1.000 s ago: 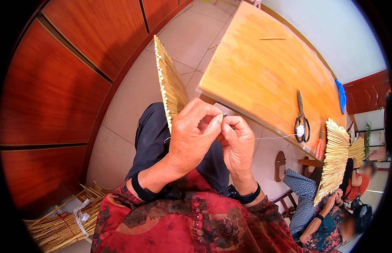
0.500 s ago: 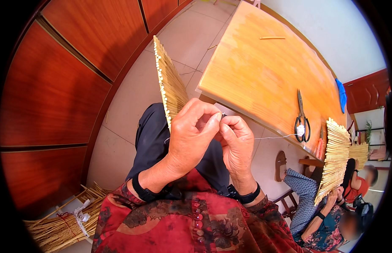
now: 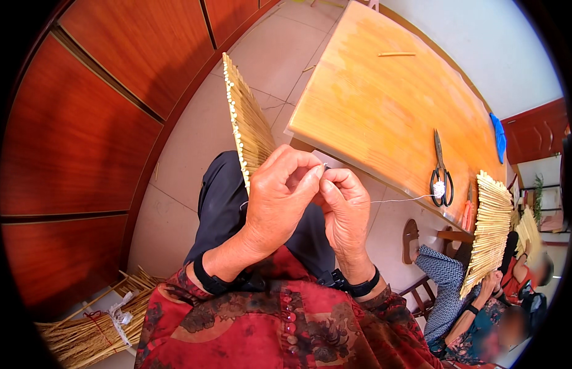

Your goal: The person sews together bundles of straw to create a mat, using a needle, thread, and a thimble to push the needle through the material, and cutting the thread with scissors.

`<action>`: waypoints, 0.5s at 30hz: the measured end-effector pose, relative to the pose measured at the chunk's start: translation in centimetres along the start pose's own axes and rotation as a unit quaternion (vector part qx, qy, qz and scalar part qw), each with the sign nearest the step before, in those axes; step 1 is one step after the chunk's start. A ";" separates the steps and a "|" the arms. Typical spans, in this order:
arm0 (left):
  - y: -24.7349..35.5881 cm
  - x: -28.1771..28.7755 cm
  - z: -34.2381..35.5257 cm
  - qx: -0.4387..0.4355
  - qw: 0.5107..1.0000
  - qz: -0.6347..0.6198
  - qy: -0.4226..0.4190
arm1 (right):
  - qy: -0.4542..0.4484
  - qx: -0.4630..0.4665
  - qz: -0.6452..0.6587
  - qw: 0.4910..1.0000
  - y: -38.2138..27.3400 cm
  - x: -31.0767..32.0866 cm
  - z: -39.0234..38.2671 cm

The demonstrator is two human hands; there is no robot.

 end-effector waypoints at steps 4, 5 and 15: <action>-0.2 0.0 0.0 0.005 1.000 -0.004 -0.006 | -0.003 0.004 0.004 1.000 0.2 0.2 0.0; -0.2 0.0 -0.1 0.007 1.000 -0.005 -0.007 | -0.005 0.007 0.004 1.000 0.3 0.3 0.0; -0.7 0.0 0.0 0.080 0.991 -0.098 -0.034 | 0.007 0.001 0.007 1.000 -0.1 -0.2 0.0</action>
Point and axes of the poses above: each hand's wrist, its own z-axis towards the middle knuckle, its own x-axis out of the back of the hand, y = z × x, the point moved 3 cm from there along z, towards the middle knuckle, and after that the axes turned 5 degrees about -y, right-handed, at the moved point
